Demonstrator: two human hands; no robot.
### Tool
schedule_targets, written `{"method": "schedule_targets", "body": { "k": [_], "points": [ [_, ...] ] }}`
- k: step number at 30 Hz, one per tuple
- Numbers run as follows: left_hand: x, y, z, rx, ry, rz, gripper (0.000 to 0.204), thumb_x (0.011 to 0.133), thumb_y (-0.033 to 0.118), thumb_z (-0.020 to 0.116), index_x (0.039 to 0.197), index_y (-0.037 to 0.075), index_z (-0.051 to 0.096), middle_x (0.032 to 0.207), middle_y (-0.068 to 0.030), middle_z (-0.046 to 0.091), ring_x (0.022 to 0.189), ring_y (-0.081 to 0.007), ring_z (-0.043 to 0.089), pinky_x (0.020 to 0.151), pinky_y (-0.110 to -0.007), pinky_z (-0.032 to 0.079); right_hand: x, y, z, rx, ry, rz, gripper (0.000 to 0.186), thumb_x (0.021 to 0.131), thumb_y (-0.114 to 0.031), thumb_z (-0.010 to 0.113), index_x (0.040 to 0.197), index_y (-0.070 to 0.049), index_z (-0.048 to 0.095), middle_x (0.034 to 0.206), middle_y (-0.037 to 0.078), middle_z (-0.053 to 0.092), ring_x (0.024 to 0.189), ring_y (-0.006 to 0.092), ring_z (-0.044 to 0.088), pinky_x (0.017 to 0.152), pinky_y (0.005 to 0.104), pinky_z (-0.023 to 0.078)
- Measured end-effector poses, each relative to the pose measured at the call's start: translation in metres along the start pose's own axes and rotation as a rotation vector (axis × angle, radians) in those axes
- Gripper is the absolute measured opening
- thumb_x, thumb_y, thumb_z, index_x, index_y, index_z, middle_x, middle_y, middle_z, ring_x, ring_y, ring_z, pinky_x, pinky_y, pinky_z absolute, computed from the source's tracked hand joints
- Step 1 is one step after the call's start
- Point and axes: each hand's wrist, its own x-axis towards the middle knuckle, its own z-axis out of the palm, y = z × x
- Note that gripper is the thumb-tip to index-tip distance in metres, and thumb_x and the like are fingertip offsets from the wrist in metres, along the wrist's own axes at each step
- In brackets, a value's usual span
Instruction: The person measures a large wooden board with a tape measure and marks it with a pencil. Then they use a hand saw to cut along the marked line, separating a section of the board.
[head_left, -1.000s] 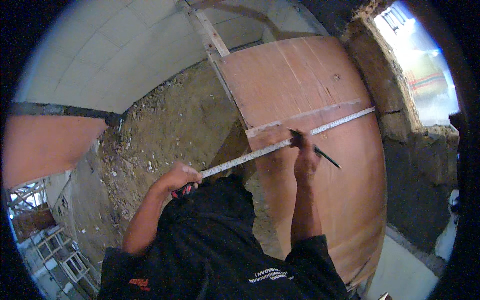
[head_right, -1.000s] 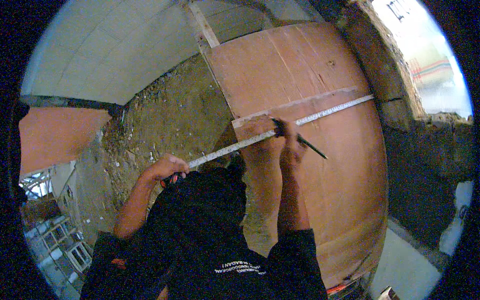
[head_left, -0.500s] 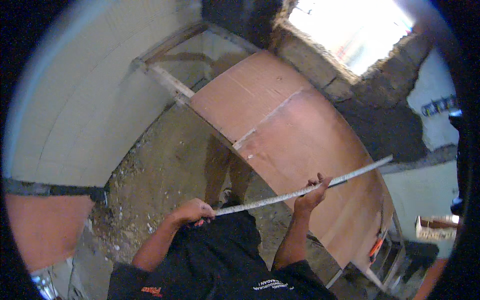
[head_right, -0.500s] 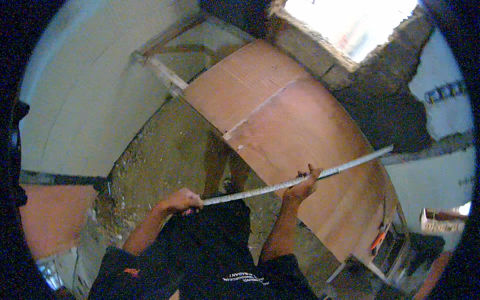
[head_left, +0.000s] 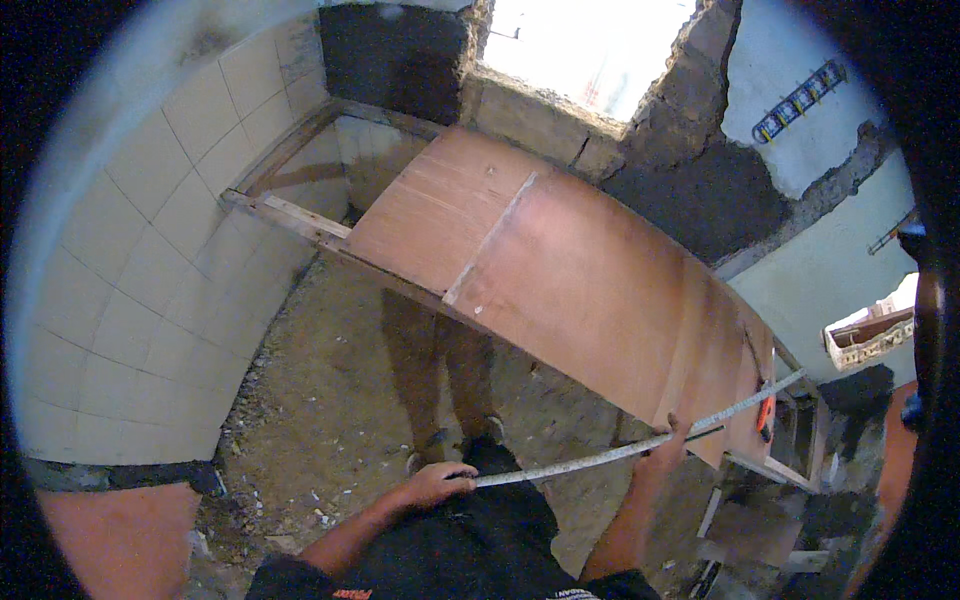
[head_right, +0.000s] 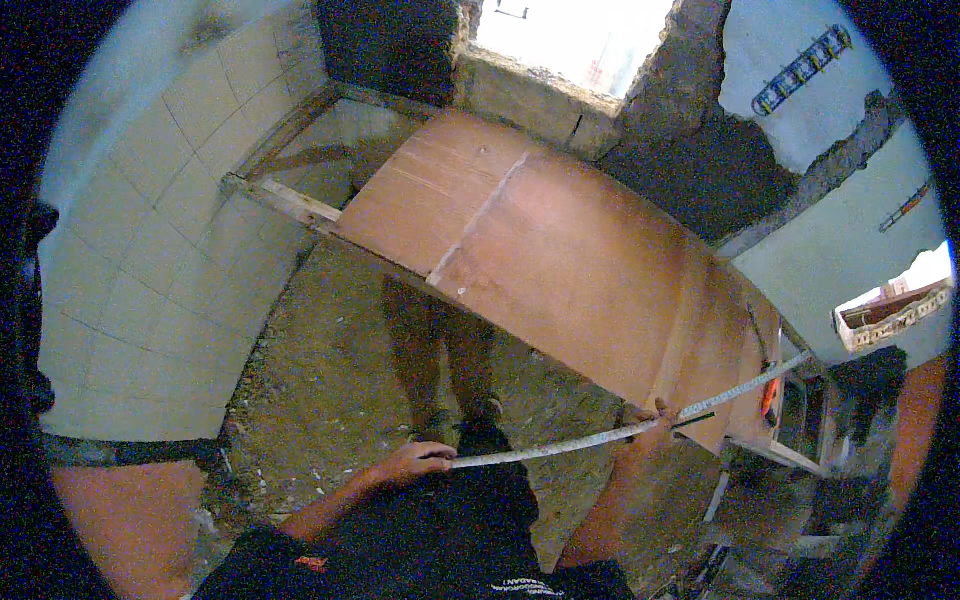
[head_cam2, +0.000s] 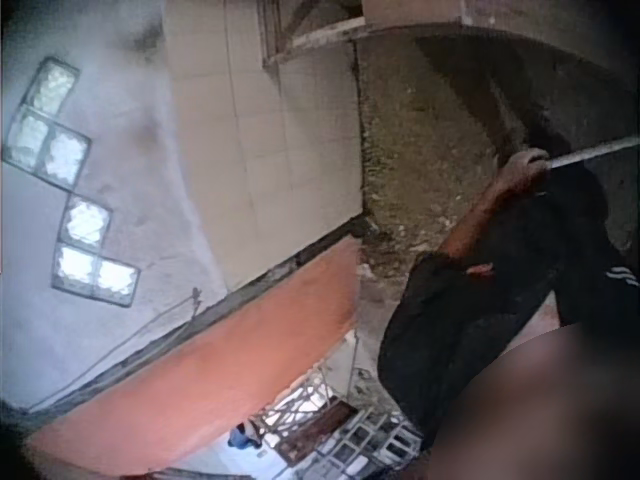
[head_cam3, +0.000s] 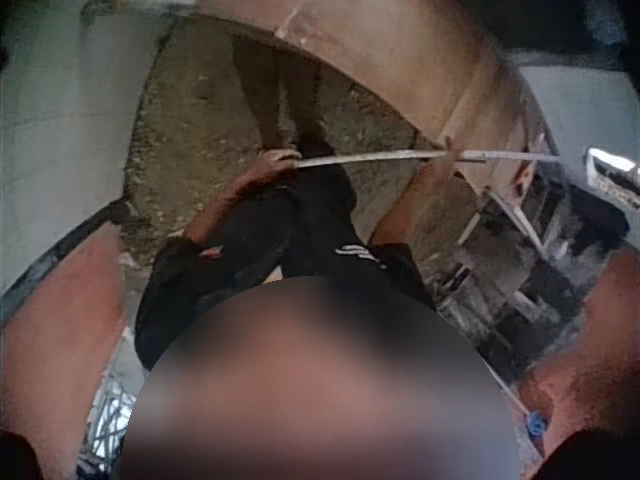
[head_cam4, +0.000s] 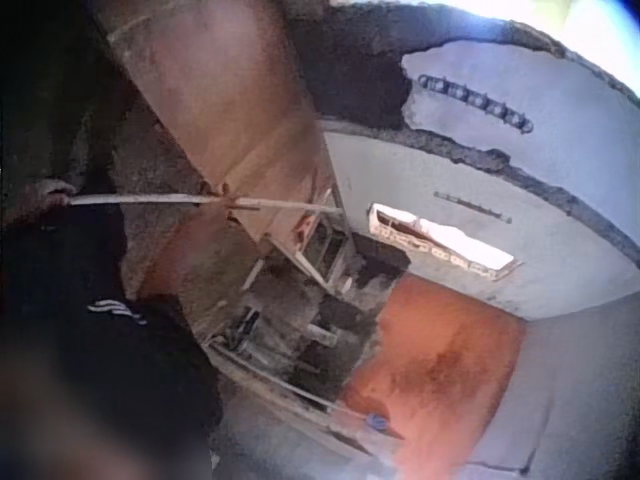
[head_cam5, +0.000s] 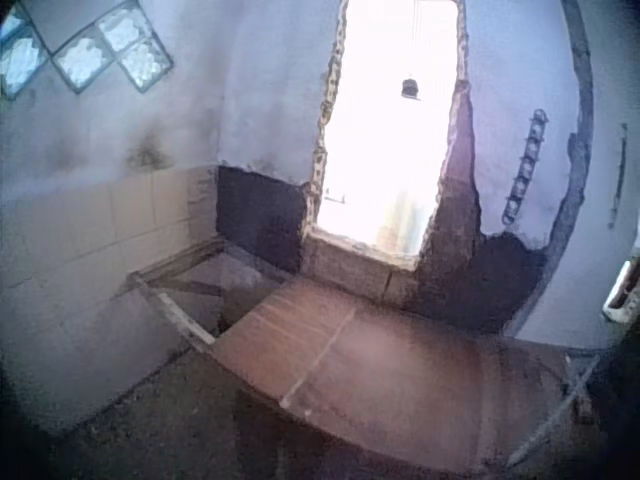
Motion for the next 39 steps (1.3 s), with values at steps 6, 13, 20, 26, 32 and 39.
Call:
{"method": "schedule_targets", "body": {
  "k": [6, 13, 20, 26, 32, 39],
  "points": [
    [0.012, 0.003, 0.018, 0.038, 0.083, 0.001, 0.048, 0.094, 0.045, 0.059, 0.119, 0.005, 0.071, 0.117, -0.0164, 0.072, 0.11, -0.0299, 0.068, 0.099, -0.037, 0.048, 0.032, 0.004, -0.042, -0.095, -0.017, 0.018, 0.042, 0.099, -0.045, 0.055, 0.11, -0.008, 0.07, 0.068, -0.002, 0.05, 0.052, 0.01, 0.044, 0.045, 0.0274, 0.032],
    [0.043, 0.018, 0.042, 0.198, 0.157, 0.205, 0.033, 0.094, 0.032, 0.058, 0.107, 0.004, 0.072, 0.107, -0.0147, 0.074, 0.1, -0.0328, 0.071, 0.088, -0.04, 0.053, 0.127, 0.027, -0.074, -0.135, -0.059, -0.004, 0.045, 0.101, -0.044, 0.053, 0.107, -0.004, 0.071, 0.066, -0.001, 0.052, 0.048, 0.0114, 0.045, 0.041, 0.0282, 0.035],
    [0.084, 0.027, 0.068, 0.54, 0.194, 0.417, 0.018, 0.09, 0.019, 0.058, 0.099, 0.007, 0.068, 0.098, -0.0162, 0.072, 0.093, -0.0383, 0.068, 0.08, -0.047, 0.053, 0.182, 0.064, -0.082, -0.409, -0.277, -0.13, 0.039, 0.098, -0.038, 0.056, 0.1, -0.003, 0.074, 0.074, 0.005, 0.061, 0.061, 0.0168, 0.055, 0.055, 0.0331, 0.045],
    [0.131, 0.061, 0.101, 0.633, 0.357, 0.478, 0.019, 0.092, 0.02, 0.055, 0.1, 0.006, 0.066, 0.093, -0.0166, 0.07, 0.092, -0.0386, 0.068, 0.078, -0.049, 0.052, 0.073, 0.109, -0.017, -0.631, -0.711, 0.191, 0.044, 0.098, -0.041, 0.06, 0.088, 0.0, 0.074, 0.074, 0.009, 0.067, 0.068, 0.0189, 0.062, 0.064, 0.0361, 0.05],
    [0.126, 0.083, 0.099, 0.312, 0.592, 0.249, 0.029, 0.097, 0.022, 0.049, 0.109, 0.002, 0.067, 0.115, -0.0206, 0.07, 0.108, -0.0387, 0.066, 0.092, -0.045, 0.052, 0.002, 0.109, 0.018, -0.735, -1.427, 0.005, 0.054, 0.094, -0.052, 0.068, 0.094, 0.001, 0.076, 0.073, 0.008, 0.07, 0.066, 0.0167, 0.062, 0.061, 0.0364, 0.049],
    [0.054, 0.072, 0.059, 0.307, 0.589, 0.16, 0.039, 0.098, 0.024, 0.046, 0.121, 0.0, 0.067, 0.127, -0.02, 0.068, 0.11, -0.0354, 0.067, 0.097, -0.041, 0.051, 0.086, 0.062, 0.109, -0.841, -1.158, -0.338, 0.036, 0.101, -0.039, 0.06, 0.113, -0.009, 0.075, 0.069, 0.006, 0.063, 0.05, 0.0139, 0.052, 0.046, 0.0341, 0.041]
  ]
}}
